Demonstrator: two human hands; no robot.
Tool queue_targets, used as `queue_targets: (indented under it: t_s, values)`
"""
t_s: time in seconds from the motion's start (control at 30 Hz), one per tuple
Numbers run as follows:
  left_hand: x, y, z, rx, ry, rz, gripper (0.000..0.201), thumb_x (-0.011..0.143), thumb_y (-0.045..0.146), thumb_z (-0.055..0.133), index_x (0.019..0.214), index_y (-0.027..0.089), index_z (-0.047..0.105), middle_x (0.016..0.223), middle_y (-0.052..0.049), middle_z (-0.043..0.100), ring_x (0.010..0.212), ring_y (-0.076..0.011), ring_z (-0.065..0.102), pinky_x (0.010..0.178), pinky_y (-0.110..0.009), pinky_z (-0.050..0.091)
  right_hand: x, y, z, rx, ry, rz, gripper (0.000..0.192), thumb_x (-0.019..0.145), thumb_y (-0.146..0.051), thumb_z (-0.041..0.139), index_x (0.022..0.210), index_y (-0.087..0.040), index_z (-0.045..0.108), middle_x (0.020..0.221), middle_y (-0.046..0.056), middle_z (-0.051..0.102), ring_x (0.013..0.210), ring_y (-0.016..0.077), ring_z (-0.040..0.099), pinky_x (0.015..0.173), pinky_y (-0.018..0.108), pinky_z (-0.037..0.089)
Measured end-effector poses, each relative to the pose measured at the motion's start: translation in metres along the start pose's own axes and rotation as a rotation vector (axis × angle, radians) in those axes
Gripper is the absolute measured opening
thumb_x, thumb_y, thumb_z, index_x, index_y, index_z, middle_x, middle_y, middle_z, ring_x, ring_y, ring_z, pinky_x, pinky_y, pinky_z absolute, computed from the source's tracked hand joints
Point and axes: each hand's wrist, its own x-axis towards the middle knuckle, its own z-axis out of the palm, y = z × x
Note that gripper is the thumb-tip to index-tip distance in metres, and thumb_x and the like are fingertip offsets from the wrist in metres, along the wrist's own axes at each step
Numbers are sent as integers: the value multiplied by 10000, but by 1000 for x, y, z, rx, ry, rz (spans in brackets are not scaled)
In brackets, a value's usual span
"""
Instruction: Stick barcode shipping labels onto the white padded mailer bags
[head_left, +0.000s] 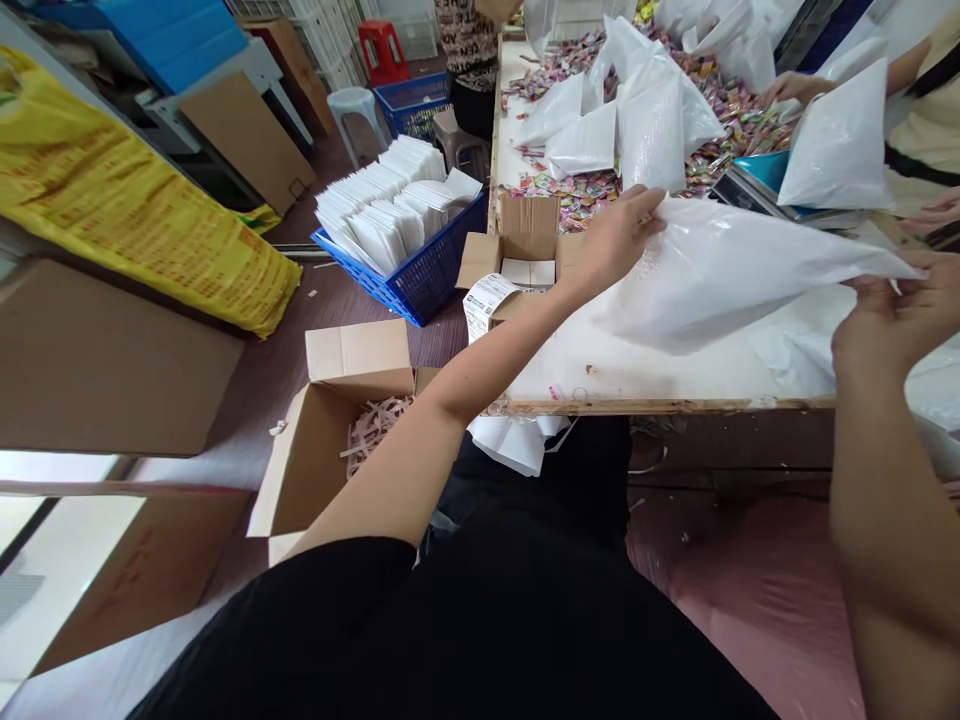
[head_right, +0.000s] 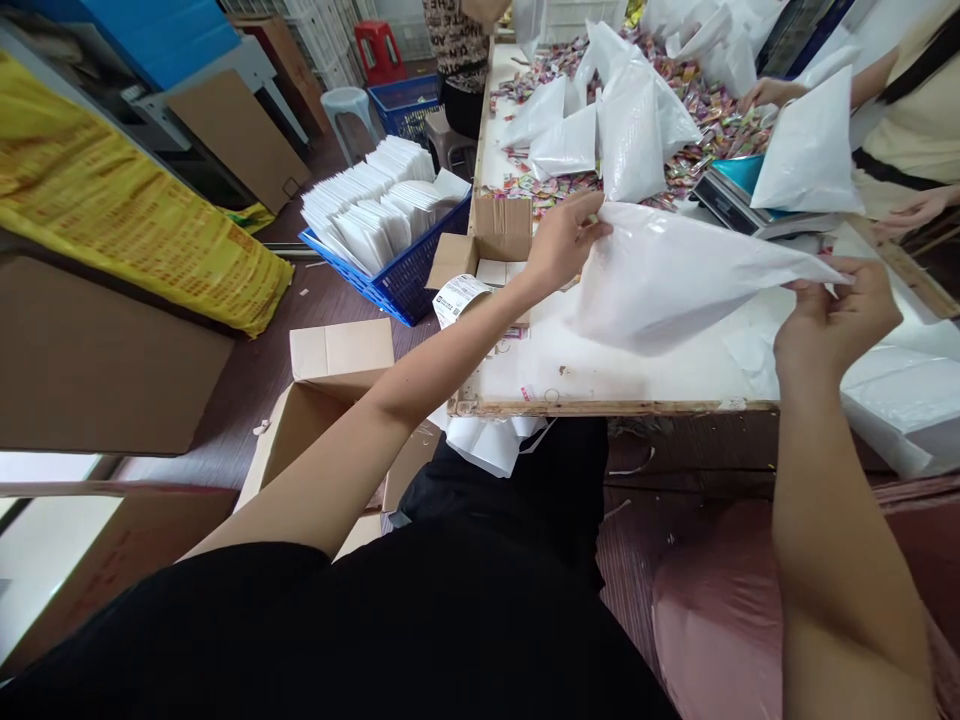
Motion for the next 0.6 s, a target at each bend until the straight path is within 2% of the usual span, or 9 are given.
queue_targets:
  t_s: [0.07,0.13,0.23,0.27,0.33,0.4,0.47,0.53,0.6]
  values:
    - [-28,3,-6,-55,-4,84,223,978,166,394,871,121,584,1117,-77,635,1086,-199,637,890,-312,460,-19,-11,-9,-17,-42,-64,158,688,-85,520,773,-195,594,832,90,688,843,261,699,775,415,517]
    - [-76,1,-3,-126,-81,90,121,920,129,514,851,155,611,1117,-88,641,1052,-212,632,871,-313,474,-50,-25,-25,-60,-200,-122,237,656,-50,477,770,-215,604,880,83,729,930,277,717,852,429,520]
    - [-162,-4,15,-162,-227,-62,148,896,155,516,820,194,637,1028,-85,634,959,-213,608,792,-301,476,-106,-46,-53,-161,-519,-163,282,687,-58,462,810,-240,640,919,50,750,1041,280,704,941,453,489]
    - [-188,-5,22,-170,-253,-125,157,894,166,506,828,204,643,1004,-85,623,933,-213,595,778,-303,473,-122,-55,-63,-184,-596,-164,282,723,-71,459,831,-245,653,920,43,751,1061,281,698,966,468,468]
    - [-230,-3,34,-215,-276,-215,188,889,171,475,855,219,654,986,-86,602,903,-214,575,786,-320,475,-150,-77,-79,-220,-669,-135,258,785,-115,475,877,-251,674,949,44,750,1089,293,682,1006,508,417]
    - [-258,1,39,-292,-255,-258,214,891,172,445,865,222,652,975,-88,585,880,-214,568,808,-344,483,-172,-105,-88,-228,-684,-53,213,814,-182,522,928,-254,687,1023,64,738,1099,311,661,1013,530,395]
    - [-273,7,41,-383,-219,-269,198,895,180,442,872,216,635,988,-91,577,886,-209,574,833,-360,493,-192,-136,-86,-160,-719,54,190,838,-236,544,959,-262,687,1047,83,719,1061,309,654,988,518,422]
    - [-280,14,41,-478,-145,-332,108,894,209,490,917,210,595,1030,-91,576,918,-197,586,846,-354,505,-211,-159,-71,-18,-812,147,219,881,-267,512,1022,-271,678,1056,96,703,1038,297,647,958,489,466]
    - [-281,19,43,-574,-51,-520,103,896,279,553,969,207,534,1028,-79,584,905,-180,604,805,-329,526,-229,-167,-46,106,-904,228,280,921,-285,455,1117,-256,652,1107,115,686,1074,293,633,957,473,487]
